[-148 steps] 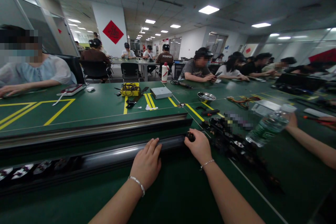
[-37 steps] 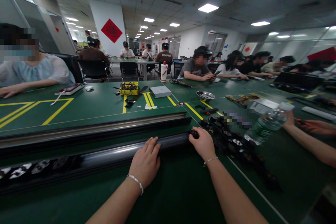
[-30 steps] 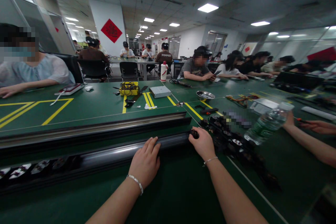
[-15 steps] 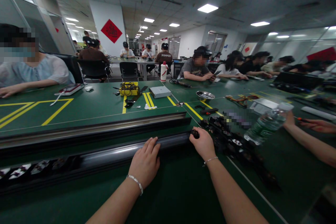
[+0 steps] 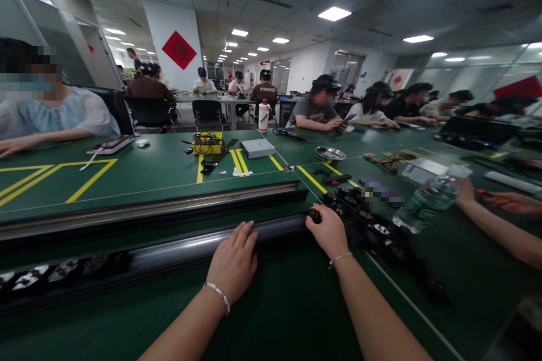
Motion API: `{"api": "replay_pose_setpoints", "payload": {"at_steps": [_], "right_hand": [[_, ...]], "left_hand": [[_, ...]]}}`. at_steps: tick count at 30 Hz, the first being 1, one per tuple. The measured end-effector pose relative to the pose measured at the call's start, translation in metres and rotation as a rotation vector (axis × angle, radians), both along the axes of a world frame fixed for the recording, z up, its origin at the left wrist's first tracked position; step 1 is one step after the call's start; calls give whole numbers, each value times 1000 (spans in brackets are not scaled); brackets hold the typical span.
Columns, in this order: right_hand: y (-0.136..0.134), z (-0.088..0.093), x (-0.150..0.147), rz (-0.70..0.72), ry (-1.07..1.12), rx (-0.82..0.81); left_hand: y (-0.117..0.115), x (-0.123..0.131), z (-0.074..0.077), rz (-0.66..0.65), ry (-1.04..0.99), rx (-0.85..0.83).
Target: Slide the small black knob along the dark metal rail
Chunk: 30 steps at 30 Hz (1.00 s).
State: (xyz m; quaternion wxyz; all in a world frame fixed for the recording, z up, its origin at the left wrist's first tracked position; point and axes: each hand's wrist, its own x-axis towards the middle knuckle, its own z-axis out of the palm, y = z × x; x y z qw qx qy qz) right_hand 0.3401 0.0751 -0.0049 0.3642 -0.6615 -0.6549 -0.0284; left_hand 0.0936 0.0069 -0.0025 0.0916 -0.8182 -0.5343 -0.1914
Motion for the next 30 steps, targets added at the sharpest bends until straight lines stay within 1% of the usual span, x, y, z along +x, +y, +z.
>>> {"api": "replay_pose_setpoints", "payload": {"at_steps": [5, 10, 30], "right_hand": [[0, 0, 2, -10, -36, -4], [0, 0, 1, -27, -18, -4], [1, -1, 2, -18, 7, 15]], "left_hand": [[0, 0, 0, 10, 4, -3], [0, 0, 0, 3, 3, -7], [0, 0, -1, -4, -10, -2]]}}
